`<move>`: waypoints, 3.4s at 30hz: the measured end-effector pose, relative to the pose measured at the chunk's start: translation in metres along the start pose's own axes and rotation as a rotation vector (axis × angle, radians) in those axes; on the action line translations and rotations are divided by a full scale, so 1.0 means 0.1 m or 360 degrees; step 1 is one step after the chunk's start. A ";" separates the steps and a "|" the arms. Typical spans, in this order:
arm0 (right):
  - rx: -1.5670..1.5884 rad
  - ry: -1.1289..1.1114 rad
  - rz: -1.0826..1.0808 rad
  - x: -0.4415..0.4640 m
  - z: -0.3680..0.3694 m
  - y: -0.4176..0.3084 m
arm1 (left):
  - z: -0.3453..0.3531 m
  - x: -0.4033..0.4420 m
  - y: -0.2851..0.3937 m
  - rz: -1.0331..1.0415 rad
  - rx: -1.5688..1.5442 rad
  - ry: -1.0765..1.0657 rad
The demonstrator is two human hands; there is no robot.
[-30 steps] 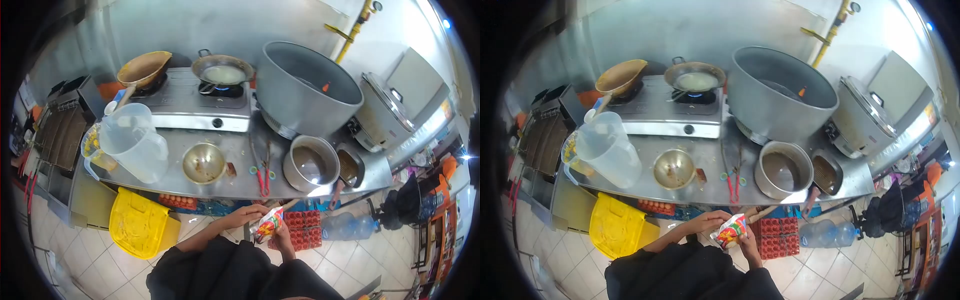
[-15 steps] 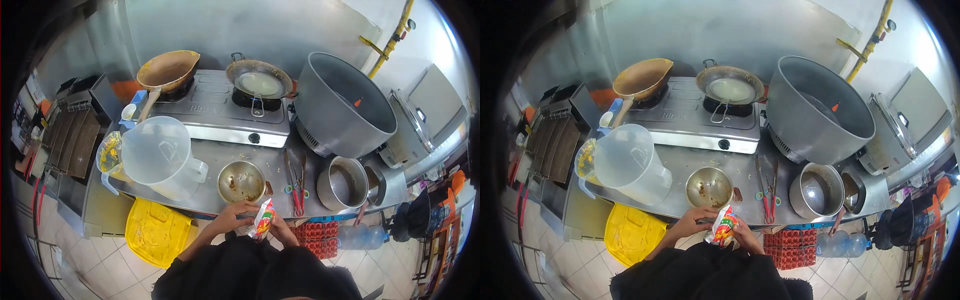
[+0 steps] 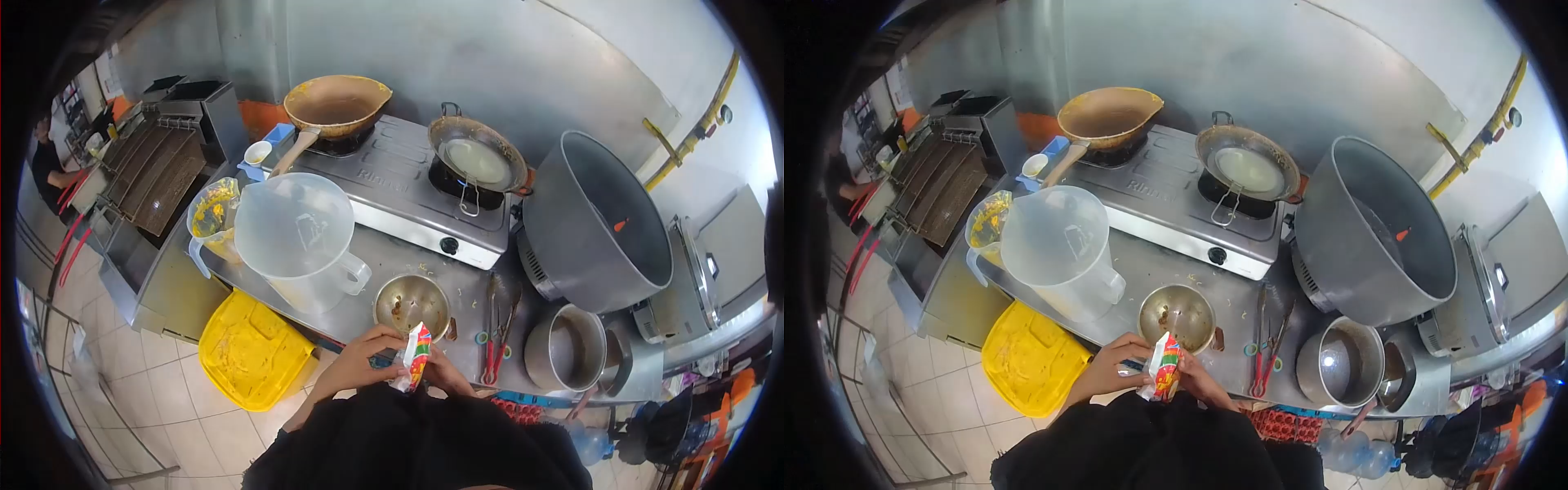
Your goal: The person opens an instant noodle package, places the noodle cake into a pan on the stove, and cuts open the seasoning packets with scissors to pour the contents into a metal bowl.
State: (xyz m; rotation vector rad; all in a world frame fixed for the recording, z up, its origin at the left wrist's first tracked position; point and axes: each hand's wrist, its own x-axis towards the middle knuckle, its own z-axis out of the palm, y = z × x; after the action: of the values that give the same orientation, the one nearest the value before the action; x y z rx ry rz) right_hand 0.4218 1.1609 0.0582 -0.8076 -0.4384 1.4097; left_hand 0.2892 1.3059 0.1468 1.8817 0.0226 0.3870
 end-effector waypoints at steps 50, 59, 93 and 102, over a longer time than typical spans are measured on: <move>0.0576 -0.0388 0.0751 0.07 -0.56 0.33 | 0.48 -0.28 0.31 0.0277 0.0796 0.0715; 0.0710 -0.0437 0.0767 0.34 0.37 0.16 | 0.41 -0.83 0.45 -0.0341 0.1130 0.1269; -0.2022 -0.0636 -0.1110 0.51 1.01 0.45 | 0.59 -1.14 -0.05 -0.0618 0.0921 0.1987; -0.2034 -0.0825 -0.1075 0.50 1.12 0.74 | 0.63 -1.43 -0.06 -0.0875 0.0681 0.2046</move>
State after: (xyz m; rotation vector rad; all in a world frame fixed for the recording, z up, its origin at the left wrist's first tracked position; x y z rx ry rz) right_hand 0.2991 1.2331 0.0704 -1.0960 -1.9231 0.5453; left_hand 0.1721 1.2209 0.0865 1.6150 1.5281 1.1869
